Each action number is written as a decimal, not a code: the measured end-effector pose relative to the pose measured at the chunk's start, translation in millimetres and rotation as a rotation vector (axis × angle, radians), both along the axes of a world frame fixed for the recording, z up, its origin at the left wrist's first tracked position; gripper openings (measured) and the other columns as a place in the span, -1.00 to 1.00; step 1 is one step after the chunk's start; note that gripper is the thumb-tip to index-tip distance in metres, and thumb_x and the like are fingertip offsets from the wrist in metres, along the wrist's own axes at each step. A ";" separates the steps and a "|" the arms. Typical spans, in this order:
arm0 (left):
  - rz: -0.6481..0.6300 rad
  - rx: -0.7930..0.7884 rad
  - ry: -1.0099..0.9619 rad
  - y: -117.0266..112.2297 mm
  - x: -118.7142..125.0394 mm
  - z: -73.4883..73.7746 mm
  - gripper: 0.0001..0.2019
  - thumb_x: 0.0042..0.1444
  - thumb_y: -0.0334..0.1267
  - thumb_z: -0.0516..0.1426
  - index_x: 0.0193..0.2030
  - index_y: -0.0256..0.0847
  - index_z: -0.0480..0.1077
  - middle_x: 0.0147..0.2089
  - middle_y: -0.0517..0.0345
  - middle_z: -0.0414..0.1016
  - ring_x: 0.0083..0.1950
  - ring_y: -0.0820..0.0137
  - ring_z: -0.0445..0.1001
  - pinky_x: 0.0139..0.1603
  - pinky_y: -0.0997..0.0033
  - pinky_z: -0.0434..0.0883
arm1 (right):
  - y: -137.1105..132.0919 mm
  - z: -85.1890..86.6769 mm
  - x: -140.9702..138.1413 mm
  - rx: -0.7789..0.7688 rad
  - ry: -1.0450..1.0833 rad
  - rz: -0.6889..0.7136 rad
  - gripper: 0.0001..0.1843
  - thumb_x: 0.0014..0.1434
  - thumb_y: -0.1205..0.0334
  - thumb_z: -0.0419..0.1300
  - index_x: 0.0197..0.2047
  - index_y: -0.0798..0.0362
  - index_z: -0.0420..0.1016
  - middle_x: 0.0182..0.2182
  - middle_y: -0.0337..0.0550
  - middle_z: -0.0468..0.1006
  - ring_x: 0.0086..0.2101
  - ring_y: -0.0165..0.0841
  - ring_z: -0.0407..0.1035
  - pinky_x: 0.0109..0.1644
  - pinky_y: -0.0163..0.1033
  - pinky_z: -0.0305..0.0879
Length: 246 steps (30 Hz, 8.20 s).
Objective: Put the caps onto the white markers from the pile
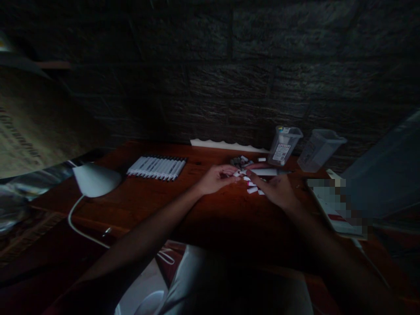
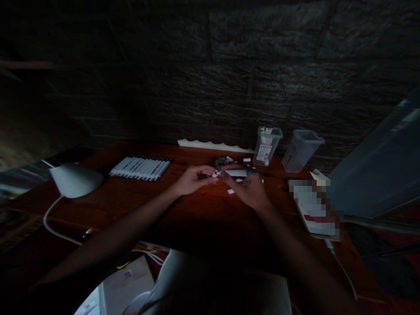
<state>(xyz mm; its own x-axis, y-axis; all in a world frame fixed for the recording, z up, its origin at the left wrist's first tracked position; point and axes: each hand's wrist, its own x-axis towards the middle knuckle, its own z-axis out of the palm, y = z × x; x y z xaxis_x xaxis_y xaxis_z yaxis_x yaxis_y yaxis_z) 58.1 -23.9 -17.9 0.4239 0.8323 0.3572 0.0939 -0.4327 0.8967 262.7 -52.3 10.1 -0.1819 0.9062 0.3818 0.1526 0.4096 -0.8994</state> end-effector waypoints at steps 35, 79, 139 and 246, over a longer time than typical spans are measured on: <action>-0.086 -0.133 -0.140 -7.4 1.5 11.0 -0.76 -0.01 -0.29 0.28 -0.17 -0.24 0.43 -0.14 0.05 0.62 -0.16 0.35 0.59 -0.10 0.31 0.54 | 6.1 6.9 7.9 0.065 0.102 -0.299 -0.79 0.07 0.03 0.31 -0.35 0.01 0.55 -0.46 -0.18 0.58 -0.49 -0.34 0.45 -0.46 -0.23 0.38; 0.036 0.047 0.005 -2.2 5.0 3.4 -0.81 0.02 -0.24 0.29 -0.26 -0.30 0.52 -0.35 0.15 0.57 -0.38 0.50 0.46 -0.31 0.51 0.39 | -1.9 -8.5 -1.1 0.284 -0.233 -0.045 -0.79 0.21 0.10 0.19 -0.14 -0.05 0.57 -0.20 -0.13 0.63 -0.21 -0.23 0.54 -0.11 -0.10 0.50; 0.087 0.084 0.126 -2.9 4.3 3.1 -0.76 0.15 -0.17 0.18 -0.10 -0.24 0.50 -0.08 0.05 0.59 -0.08 0.36 0.52 0.02 0.31 0.42 | 10.9 5.6 21.3 0.046 0.091 -0.197 -0.25 0.16 -0.05 0.20 0.35 -0.20 0.00 -0.54 -0.34 0.40 -0.59 -0.38 0.30 -0.56 -0.26 0.24; 0.232 0.361 0.525 -11.1 -9.4 12.7 -0.76 0.23 -0.24 0.12 0.02 -0.13 0.46 0.00 0.06 0.52 0.01 0.30 0.48 0.04 0.28 0.43 | -2.0 4.8 28.9 0.282 -0.274 -0.500 -0.84 0.23 0.14 0.19 -0.32 -0.03 0.56 -0.40 -0.17 0.60 -0.36 -0.27 0.51 -0.29 -0.15 0.44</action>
<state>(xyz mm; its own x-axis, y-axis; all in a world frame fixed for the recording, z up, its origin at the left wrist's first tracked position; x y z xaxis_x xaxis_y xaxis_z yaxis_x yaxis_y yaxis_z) 48.6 -34.9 -5.1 0.4417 0.7898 0.4256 0.6040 -0.6125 0.5098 291.6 -54.3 14.8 0.1126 0.7782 0.6179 0.5959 0.4447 -0.6687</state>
